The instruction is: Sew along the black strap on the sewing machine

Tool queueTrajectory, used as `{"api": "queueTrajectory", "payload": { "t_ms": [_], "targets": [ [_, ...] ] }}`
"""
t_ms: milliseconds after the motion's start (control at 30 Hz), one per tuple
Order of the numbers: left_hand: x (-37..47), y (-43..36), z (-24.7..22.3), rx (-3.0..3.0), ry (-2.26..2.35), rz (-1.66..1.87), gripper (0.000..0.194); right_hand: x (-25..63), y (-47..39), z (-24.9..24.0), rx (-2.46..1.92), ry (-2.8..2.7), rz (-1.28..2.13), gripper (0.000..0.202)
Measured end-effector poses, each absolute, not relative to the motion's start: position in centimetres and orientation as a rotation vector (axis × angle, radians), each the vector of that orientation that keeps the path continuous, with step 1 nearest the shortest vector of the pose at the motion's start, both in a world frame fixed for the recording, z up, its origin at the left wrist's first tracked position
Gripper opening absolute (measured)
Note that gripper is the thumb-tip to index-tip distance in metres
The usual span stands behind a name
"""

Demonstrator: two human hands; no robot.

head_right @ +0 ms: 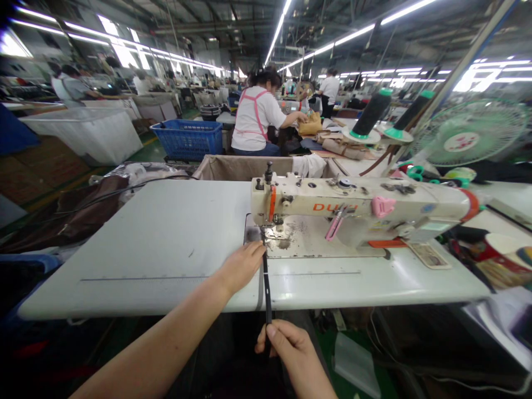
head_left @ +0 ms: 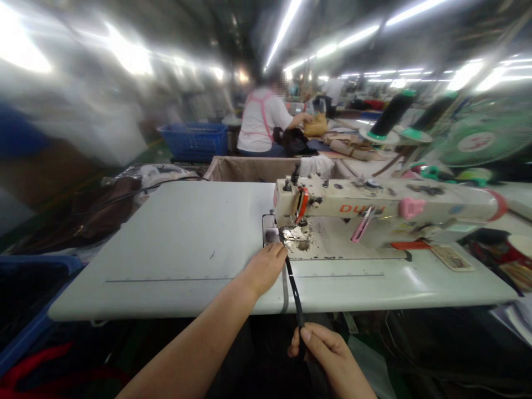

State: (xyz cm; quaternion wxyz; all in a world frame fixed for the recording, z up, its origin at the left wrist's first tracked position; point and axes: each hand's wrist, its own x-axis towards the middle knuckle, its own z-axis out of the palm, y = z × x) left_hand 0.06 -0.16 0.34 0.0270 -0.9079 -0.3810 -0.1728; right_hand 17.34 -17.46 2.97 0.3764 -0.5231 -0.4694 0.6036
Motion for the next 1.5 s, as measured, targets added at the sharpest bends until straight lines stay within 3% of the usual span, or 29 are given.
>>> {"api": "queueTrajectory", "payload": {
  "t_ms": [1300,1500],
  "targets": [
    [0.1,-0.1,-0.2,-2.751,-1.132,-0.566,0.025,17.7,-17.0,1.7,-1.264,-1.408,1.481,0.057],
    [0.0,-0.2,-0.2,-2.763,-1.147,-0.564,0.027,17.2,-16.3,2.0,-1.298,-1.307,1.454,0.046]
  ]
}}
